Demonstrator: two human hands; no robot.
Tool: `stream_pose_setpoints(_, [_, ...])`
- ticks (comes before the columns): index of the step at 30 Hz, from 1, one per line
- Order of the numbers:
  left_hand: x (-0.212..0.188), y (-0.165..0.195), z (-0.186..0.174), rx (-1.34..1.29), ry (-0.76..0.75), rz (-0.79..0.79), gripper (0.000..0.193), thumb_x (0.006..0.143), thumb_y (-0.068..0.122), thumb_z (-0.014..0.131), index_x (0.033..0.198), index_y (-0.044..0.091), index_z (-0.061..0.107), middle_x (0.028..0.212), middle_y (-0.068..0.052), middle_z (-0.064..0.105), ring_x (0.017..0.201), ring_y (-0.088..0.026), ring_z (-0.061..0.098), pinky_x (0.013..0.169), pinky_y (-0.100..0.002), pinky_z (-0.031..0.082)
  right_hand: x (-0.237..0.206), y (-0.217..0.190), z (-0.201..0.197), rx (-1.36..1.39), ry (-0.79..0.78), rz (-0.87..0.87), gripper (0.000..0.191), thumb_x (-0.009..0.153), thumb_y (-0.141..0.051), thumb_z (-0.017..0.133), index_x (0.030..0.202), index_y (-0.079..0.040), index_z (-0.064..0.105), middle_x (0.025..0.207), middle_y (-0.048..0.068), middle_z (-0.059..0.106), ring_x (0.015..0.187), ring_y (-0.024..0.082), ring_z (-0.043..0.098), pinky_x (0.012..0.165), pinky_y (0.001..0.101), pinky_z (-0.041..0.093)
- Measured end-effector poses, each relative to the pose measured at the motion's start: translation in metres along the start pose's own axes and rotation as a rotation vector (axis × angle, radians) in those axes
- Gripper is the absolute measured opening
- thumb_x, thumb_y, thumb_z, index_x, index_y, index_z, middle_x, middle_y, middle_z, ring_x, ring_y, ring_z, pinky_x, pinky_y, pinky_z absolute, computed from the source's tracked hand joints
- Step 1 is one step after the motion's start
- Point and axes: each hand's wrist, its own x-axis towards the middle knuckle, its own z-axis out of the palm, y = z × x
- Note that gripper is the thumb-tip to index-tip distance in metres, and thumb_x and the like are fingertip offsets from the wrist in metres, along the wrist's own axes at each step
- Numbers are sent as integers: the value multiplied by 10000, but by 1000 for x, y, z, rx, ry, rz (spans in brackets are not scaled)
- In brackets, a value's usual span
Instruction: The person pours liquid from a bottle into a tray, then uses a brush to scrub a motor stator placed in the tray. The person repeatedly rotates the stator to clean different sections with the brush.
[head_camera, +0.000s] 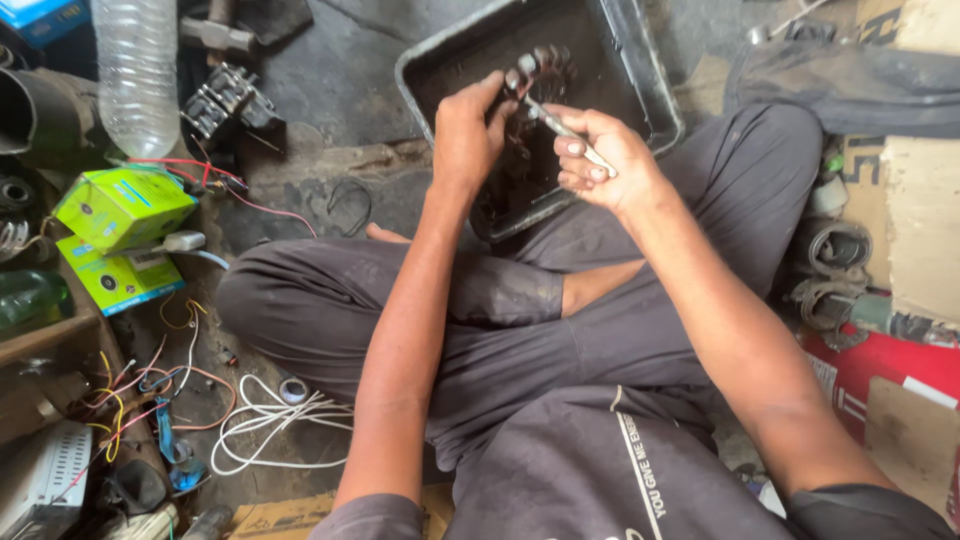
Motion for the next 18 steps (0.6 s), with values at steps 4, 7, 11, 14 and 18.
stream_pose_setpoints(4, [1, 1, -3, -13, -16, -41, 357, 868, 78, 795, 1203, 15, 688, 1001, -227, 711, 936, -416, 692, 783, -437, 552, -14, -8, 7, -797, 10, -77, 388, 987, -143, 643, 1368, -77, 683, 698, 113, 655, 492, 238, 579, 476, 344, 374])
stream_pose_setpoints(7, [2, 3, -2, -24, -28, -45, 353, 863, 76, 798, 1193, 14, 692, 992, -231, 708, 930, -417, 692, 785, -438, 553, -24, -18, 21, -1440, 68, -401, 432, 930, -167, 632, 1352, -77, 653, 683, 92, 648, 471, 241, 584, 499, 358, 394])
stream_pose_setpoints(11, [0, 4, 1, -3, 3, 10, 351, 859, 64, 791, 1193, 17, 694, 1002, -230, 710, 942, -416, 690, 803, -447, 550, -20, -38, 22, 130, -15, 301, 415, 975, -180, 692, 1358, -20, 670, 712, 9, 607, 511, 118, 460, 442, 317, 301])
stream_pose_setpoints(14, [-2, 2, 2, -6, 12, 37, 364, 861, 63, 790, 1206, 20, 684, 1012, -223, 711, 949, -412, 688, 812, -449, 550, -23, -42, 17, -524, 49, -172, 338, 970, -183, 666, 1296, -94, 666, 740, 66, 651, 558, 221, 567, 476, 364, 413])
stream_pose_setpoints(18, [-1, 1, 0, -49, -9, -19, 357, 844, 66, 796, 1184, 35, 693, 944, -218, 701, 883, -411, 683, 770, -454, 541, -28, -29, 14, -1311, 56, -622, 329, 953, -188, 647, 1274, -121, 659, 756, 136, 685, 580, 338, 656, 502, 431, 510])
